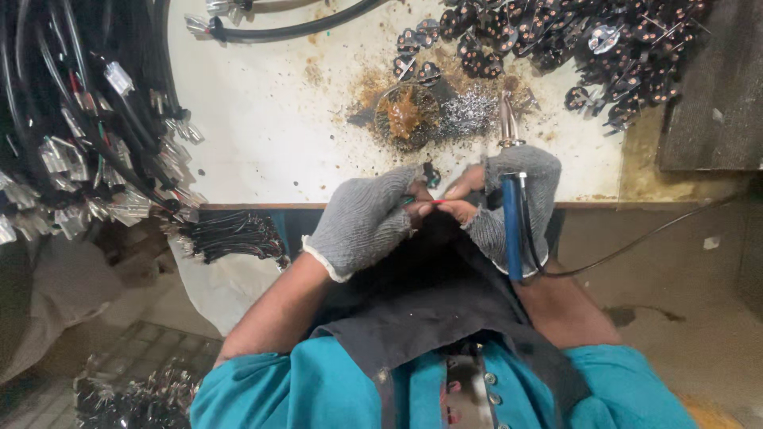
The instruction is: The person sits at a cluttered workbench and solders electrical wires to connectors. They hold a wire in one gloved hand, apply the soldering iron tip to the exposed conductor, and use pliers to handle and position small connector parts, repeating the process on successive wire assemblies.
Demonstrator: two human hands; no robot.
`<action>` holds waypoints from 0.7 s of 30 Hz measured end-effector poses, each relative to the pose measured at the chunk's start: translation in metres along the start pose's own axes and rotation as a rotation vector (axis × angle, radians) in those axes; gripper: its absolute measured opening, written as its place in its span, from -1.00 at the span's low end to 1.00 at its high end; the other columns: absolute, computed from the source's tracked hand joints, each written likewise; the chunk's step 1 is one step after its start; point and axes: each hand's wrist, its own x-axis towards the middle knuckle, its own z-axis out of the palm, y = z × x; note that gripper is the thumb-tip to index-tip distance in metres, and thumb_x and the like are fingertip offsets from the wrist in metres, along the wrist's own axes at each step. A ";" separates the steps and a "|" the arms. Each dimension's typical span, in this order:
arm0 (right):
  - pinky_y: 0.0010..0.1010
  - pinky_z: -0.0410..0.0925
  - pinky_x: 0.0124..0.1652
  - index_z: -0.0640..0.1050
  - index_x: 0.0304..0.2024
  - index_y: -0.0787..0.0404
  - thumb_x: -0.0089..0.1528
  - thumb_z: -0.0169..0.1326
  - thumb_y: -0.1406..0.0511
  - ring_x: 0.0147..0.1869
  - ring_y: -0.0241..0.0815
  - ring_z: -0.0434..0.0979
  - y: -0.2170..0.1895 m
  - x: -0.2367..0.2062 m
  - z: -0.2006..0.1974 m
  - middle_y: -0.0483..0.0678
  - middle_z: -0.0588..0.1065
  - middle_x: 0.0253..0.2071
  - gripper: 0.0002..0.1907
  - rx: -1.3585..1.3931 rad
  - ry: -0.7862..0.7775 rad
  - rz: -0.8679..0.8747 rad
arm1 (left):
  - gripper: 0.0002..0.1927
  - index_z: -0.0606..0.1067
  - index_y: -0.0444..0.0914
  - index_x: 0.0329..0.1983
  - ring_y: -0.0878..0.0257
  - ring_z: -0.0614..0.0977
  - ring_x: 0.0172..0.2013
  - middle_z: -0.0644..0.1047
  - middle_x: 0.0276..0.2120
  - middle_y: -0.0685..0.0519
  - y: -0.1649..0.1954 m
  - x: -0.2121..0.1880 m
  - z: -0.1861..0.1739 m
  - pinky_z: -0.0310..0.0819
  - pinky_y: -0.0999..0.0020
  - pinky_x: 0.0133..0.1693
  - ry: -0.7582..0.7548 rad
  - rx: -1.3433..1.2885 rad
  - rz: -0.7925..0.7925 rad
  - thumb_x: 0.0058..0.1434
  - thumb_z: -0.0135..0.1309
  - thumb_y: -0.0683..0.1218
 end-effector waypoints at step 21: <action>-0.37 0.29 -0.37 0.66 -0.38 0.22 0.15 0.38 0.24 -0.46 -0.17 0.47 -0.007 0.008 -0.009 -0.05 0.51 -0.52 -0.81 -0.292 -0.069 -0.180 | -0.88 0.60 -0.15 -0.28 0.02 0.68 -0.35 0.61 -0.40 -0.03 -0.003 -0.005 0.015 0.52 0.20 -0.30 0.178 0.029 0.107 0.24 0.21 -0.02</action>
